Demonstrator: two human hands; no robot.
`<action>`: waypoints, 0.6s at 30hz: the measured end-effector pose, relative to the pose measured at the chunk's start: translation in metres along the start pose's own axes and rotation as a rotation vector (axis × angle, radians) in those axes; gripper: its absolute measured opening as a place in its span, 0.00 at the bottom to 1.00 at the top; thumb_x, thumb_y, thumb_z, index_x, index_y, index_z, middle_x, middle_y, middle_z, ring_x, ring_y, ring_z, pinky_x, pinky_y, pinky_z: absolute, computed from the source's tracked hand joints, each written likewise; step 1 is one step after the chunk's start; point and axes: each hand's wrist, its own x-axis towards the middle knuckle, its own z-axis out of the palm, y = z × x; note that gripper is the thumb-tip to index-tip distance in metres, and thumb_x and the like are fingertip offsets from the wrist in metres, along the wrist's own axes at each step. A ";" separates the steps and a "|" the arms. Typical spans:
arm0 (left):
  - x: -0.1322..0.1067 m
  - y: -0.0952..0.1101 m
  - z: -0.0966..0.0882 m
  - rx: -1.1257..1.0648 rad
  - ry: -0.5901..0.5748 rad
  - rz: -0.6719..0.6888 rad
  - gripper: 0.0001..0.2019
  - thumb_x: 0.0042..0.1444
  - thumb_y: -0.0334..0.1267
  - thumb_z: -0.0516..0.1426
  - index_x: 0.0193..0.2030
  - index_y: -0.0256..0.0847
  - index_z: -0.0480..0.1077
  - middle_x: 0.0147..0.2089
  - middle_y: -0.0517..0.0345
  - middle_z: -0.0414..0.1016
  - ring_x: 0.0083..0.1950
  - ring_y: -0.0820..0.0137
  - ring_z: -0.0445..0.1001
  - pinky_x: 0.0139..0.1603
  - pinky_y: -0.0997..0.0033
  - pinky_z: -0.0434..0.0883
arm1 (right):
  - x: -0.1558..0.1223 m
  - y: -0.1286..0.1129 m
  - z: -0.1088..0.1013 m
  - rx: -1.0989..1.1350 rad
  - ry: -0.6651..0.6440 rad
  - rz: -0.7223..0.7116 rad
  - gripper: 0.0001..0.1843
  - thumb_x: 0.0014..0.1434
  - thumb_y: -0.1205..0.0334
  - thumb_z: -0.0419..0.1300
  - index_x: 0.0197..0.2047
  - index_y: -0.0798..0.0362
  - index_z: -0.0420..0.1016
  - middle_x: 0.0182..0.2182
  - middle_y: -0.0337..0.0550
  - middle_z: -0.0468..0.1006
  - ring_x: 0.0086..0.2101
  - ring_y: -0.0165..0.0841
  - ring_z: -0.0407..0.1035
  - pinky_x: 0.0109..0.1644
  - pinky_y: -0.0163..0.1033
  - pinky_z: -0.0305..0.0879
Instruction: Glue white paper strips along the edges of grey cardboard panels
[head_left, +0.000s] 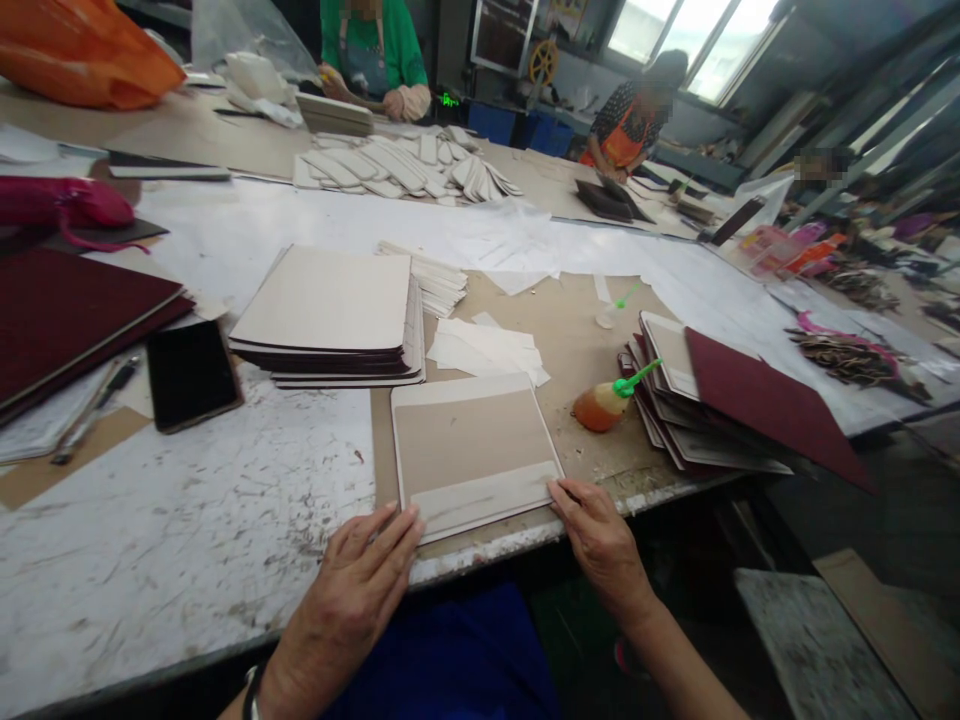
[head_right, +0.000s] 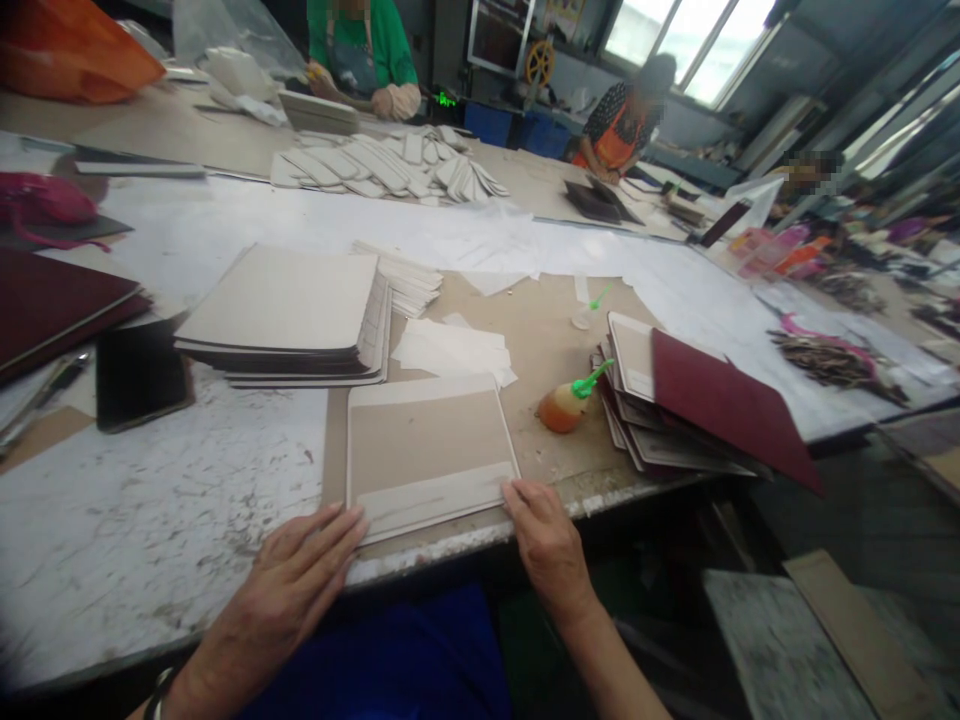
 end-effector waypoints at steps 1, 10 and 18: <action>0.000 0.000 0.000 -0.007 0.000 0.000 0.18 0.58 0.29 0.49 0.56 0.37 0.63 0.56 0.54 0.68 0.58 0.61 0.61 0.55 0.59 0.59 | 0.000 0.000 0.000 0.001 0.005 0.000 0.20 0.61 0.72 0.49 0.55 0.49 0.66 0.43 0.49 0.71 0.45 0.38 0.65 0.49 0.46 0.66; 0.004 0.007 -0.001 -0.035 -0.024 -0.108 0.21 0.57 0.28 0.49 0.58 0.38 0.60 0.57 0.51 0.66 0.57 0.62 0.62 0.55 0.59 0.59 | 0.000 0.000 0.001 -0.004 0.016 -0.006 0.19 0.62 0.72 0.49 0.54 0.51 0.67 0.43 0.49 0.72 0.45 0.38 0.65 0.50 0.45 0.65; 0.003 0.005 0.000 -0.045 -0.100 -0.076 0.21 0.57 0.26 0.50 0.58 0.37 0.59 0.58 0.55 0.66 0.57 0.61 0.59 0.55 0.57 0.57 | -0.004 0.002 0.003 0.002 -0.018 0.036 0.19 0.62 0.70 0.48 0.55 0.48 0.67 0.44 0.48 0.72 0.45 0.39 0.65 0.51 0.47 0.64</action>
